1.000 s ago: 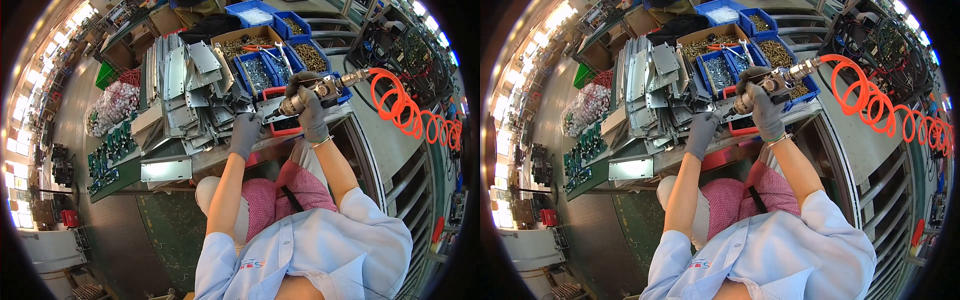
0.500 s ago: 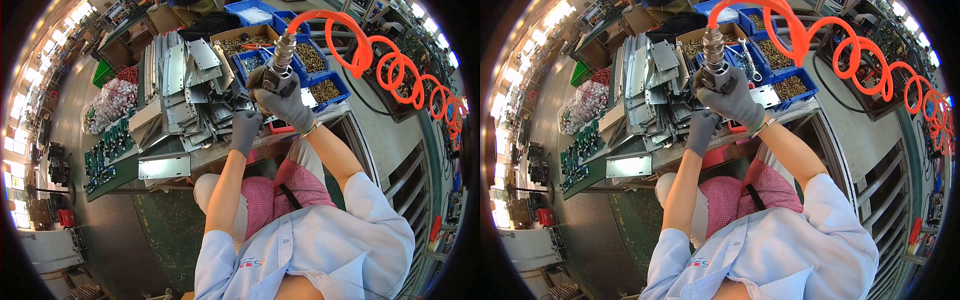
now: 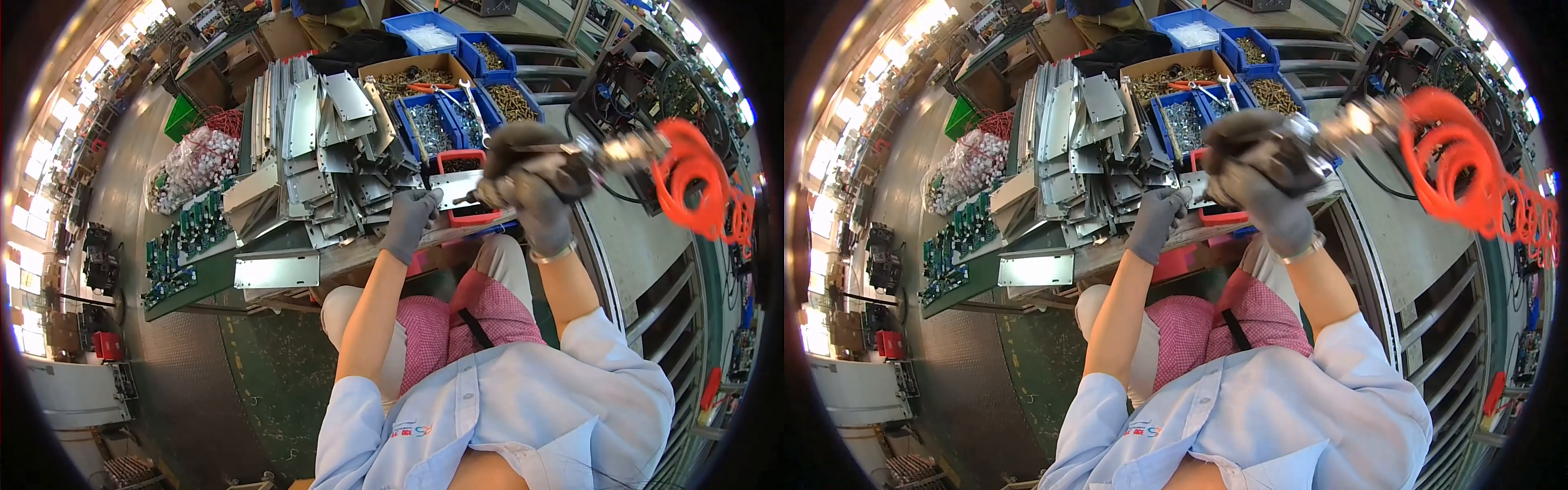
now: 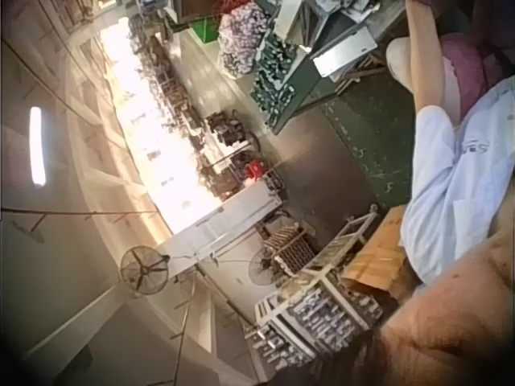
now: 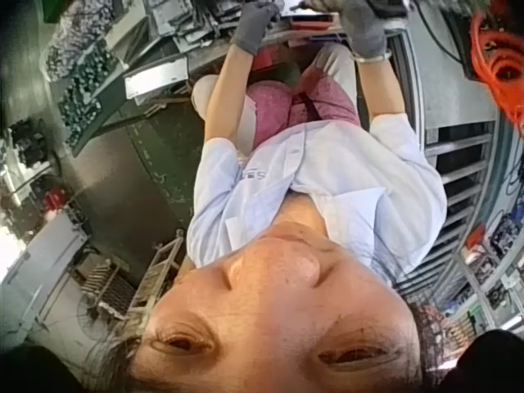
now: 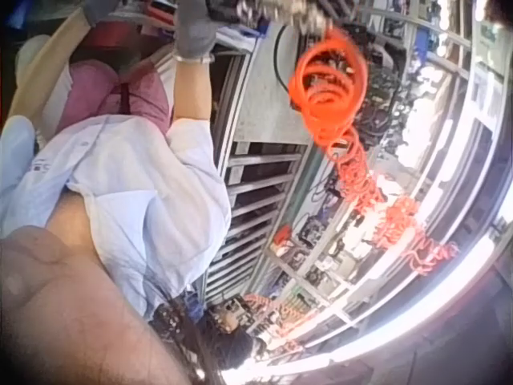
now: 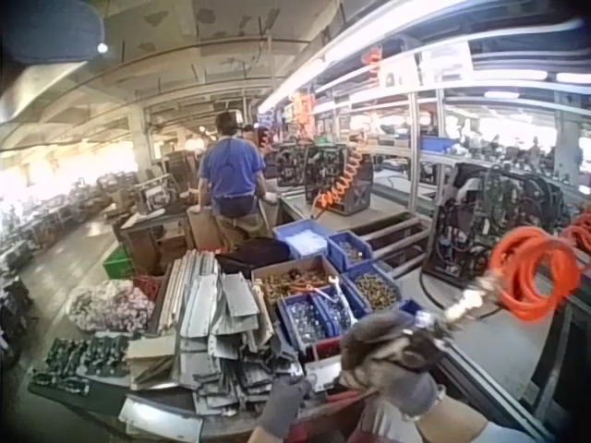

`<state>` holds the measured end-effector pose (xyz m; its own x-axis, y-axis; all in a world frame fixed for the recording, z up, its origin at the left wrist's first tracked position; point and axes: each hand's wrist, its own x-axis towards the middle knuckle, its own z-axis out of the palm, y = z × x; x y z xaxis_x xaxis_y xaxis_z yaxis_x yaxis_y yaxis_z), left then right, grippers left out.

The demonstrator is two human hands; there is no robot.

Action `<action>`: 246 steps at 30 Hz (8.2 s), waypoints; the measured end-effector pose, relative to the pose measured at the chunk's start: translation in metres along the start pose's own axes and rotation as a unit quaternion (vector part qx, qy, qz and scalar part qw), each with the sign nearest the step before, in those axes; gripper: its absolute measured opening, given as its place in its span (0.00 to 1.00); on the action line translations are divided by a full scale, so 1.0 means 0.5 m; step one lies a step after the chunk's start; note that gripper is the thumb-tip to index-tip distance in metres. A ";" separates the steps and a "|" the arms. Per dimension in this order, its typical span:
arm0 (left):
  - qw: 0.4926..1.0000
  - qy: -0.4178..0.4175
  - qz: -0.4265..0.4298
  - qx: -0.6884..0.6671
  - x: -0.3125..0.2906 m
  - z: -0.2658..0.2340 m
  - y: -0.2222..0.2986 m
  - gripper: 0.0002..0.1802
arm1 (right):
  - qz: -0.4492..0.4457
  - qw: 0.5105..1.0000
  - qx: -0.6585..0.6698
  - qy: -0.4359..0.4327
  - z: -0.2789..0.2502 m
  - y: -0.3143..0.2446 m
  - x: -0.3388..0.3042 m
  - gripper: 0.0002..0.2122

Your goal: The person assembles small mechanical subassemblies by hand using pins and screws from plastic bins, then fastens them with a pneumatic screwdriver.

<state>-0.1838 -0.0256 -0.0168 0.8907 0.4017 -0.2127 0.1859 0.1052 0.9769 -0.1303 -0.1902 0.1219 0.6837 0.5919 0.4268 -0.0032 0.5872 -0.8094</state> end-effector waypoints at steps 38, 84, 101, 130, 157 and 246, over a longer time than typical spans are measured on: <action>0.945 0.207 -0.251 -0.031 -0.300 -0.580 0.102 0.21 | -0.191 0.974 -0.031 0.116 -0.195 -0.121 -0.293 0.21; 0.896 -0.071 -0.224 -0.377 -0.064 0.120 0.053 0.18 | -0.151 0.960 0.023 0.234 -0.224 -0.142 -0.335 0.19; 0.915 -0.173 -0.207 -0.299 -0.370 0.138 -0.197 0.21 | -0.045 0.998 -0.032 0.034 -0.072 -0.004 -0.334 0.15; 0.911 -0.113 -0.162 -0.362 -0.338 0.092 -0.202 0.18 | -0.029 0.997 -0.057 0.031 -0.071 -0.018 -0.317 0.19; 0.782 -0.169 -0.260 -0.541 -0.326 0.121 -0.154 0.16 | -0.065 0.971 0.202 0.108 -0.083 -0.019 -0.315 0.21; 0.917 -0.105 -0.090 -0.374 -0.183 0.176 0.040 0.14 | -0.206 0.959 0.079 0.179 -0.104 -0.055 -0.193 0.20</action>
<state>-0.2250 -0.1402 0.0238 0.9484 0.1401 -0.2843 0.0720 0.7783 0.6237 -0.1582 -0.2924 0.0820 0.8566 0.0808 0.5096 0.2306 0.8235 -0.5183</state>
